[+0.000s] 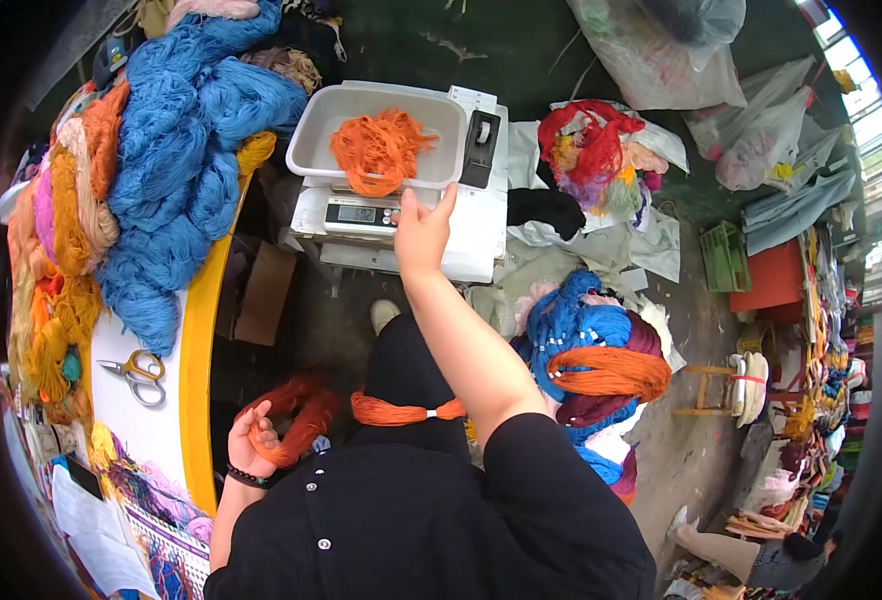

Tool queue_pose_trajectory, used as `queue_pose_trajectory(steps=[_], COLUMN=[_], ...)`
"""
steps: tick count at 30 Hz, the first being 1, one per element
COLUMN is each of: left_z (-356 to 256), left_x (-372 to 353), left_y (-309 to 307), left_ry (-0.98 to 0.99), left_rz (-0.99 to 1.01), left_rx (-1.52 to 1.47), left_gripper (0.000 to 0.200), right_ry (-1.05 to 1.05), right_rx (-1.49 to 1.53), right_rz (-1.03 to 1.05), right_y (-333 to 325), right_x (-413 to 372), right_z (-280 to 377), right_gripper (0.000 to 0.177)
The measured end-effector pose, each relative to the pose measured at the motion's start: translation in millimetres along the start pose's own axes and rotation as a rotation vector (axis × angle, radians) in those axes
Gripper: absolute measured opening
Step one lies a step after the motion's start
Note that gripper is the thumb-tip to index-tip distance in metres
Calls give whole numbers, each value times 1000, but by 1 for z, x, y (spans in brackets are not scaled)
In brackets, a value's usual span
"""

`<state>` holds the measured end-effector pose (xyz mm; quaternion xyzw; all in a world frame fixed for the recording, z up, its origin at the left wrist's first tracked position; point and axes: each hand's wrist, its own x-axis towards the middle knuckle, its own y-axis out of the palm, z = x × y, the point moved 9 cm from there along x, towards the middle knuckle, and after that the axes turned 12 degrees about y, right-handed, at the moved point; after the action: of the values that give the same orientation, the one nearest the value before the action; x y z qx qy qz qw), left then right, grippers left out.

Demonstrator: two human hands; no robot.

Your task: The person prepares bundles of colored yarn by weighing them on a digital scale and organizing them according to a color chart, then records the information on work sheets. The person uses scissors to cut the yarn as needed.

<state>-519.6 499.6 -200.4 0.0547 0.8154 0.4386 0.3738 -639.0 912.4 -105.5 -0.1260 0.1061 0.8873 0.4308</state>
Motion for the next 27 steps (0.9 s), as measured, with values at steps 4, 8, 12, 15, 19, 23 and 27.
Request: queue_pose_trajectory(steps=[4,8,12,15,19,23,27], left_z=[-1,-2,-6,-10,-18,-32,-46], left_x=[-2,-4,-7,-6,-2,-4,-21], left_y=[1,-7,-1,-5,0,46,117], left_ry=[12,14,30,32,27,185,405], left_rz=[-15,-47,-47,-53,-22,27,234], left_rx=[9,13,21,32,109,317,596], left_gripper=[28,27,27,27,31,30,27], right_ry=[-173,-211,-361,-717,-1025,-1096,-555], right_rx=[-56,-57,15,-523,-979,-787,-546], right_rz=[-131,-168,-58,22,134,-21,647], right_y=[1,-3,7,39,66,41,71], right_x=[4,9,-5,-32,-60,-115,-187], right_z=[8,21,57,85,89,108,73], right_gripper=[81,81,78,73,70,71,73])
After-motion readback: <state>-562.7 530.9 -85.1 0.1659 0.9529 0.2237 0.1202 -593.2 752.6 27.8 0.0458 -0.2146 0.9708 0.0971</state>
